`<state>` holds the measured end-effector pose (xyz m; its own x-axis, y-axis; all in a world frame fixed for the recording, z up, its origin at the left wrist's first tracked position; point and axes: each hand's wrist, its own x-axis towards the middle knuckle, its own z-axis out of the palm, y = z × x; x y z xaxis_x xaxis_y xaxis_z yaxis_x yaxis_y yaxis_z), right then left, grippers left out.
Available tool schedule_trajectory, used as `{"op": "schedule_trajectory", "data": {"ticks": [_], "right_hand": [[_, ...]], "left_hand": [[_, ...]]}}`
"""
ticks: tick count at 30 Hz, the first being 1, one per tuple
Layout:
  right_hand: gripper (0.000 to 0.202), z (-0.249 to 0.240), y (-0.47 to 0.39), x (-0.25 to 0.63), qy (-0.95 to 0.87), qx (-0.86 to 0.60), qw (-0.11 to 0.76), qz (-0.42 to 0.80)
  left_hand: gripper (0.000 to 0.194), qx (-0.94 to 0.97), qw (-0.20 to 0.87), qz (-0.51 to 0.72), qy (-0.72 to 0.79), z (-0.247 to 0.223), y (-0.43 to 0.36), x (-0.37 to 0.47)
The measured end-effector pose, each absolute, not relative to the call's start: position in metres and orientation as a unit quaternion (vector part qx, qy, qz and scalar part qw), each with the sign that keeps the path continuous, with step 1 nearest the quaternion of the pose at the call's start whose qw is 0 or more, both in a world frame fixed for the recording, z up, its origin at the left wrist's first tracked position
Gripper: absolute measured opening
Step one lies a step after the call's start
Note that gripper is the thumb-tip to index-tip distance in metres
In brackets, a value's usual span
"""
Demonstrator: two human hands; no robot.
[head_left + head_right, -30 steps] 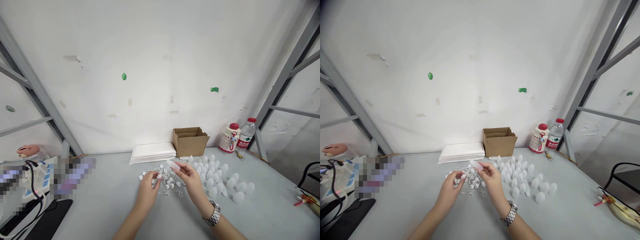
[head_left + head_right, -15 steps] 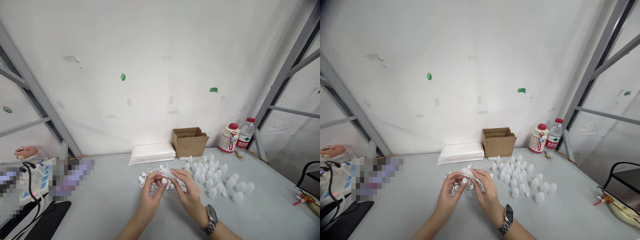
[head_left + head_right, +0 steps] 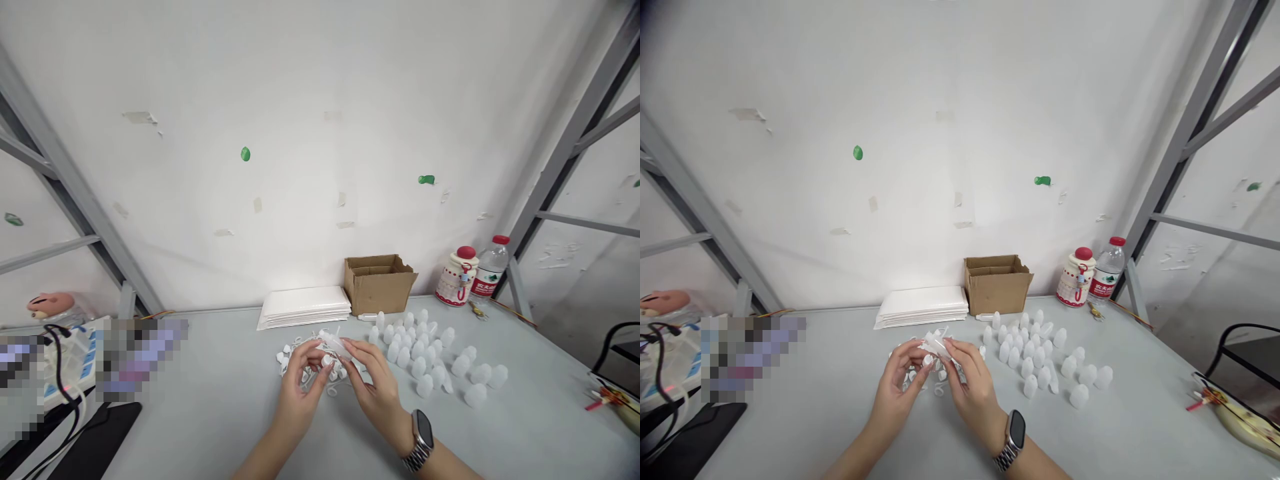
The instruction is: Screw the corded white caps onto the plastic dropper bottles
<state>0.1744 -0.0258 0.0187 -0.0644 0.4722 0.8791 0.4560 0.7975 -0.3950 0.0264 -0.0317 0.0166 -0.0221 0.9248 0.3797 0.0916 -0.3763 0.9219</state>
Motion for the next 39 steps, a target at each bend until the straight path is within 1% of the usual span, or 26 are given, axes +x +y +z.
{"op": "schedule_trajectory", "data": {"ticks": [5,10,18,22,27,29,32,39], "right_hand": [[0.040,0.016,-0.024,0.175,-0.734,-0.331,0.593,0.011],[0.038,0.012,-0.025,0.175,-0.734,-0.341,0.587,0.016],[0.031,0.013,-0.025,0.172,-0.728,-0.347,0.590,0.025],[0.029,0.014,-0.025,0.172,-0.729,-0.349,0.589,0.021],[0.027,0.014,-0.025,0.173,-0.729,-0.352,0.587,0.021],[0.028,0.014,-0.026,0.172,-0.729,-0.350,0.588,0.021],[0.031,0.013,-0.027,0.172,-0.731,-0.347,0.586,0.026],[0.032,0.014,-0.027,0.173,-0.733,-0.348,0.584,0.028]], "left_hand": [[0.033,0.596,0.392,0.559,0.423,0.019,-0.032,0.026],[0.032,0.587,0.419,0.562,0.405,0.018,-0.030,0.024],[0.030,0.578,0.429,0.576,0.386,0.013,-0.027,0.022],[0.030,0.598,0.391,0.570,0.407,0.012,-0.027,0.020],[0.026,0.645,0.294,0.558,0.432,0.007,-0.025,0.018],[0.025,0.646,0.273,0.564,0.436,0.005,-0.024,0.018],[0.025,0.639,0.282,0.569,0.435,0.003,-0.024,0.020],[0.036,0.673,0.278,0.531,0.433,0.012,-0.030,0.022]]}}
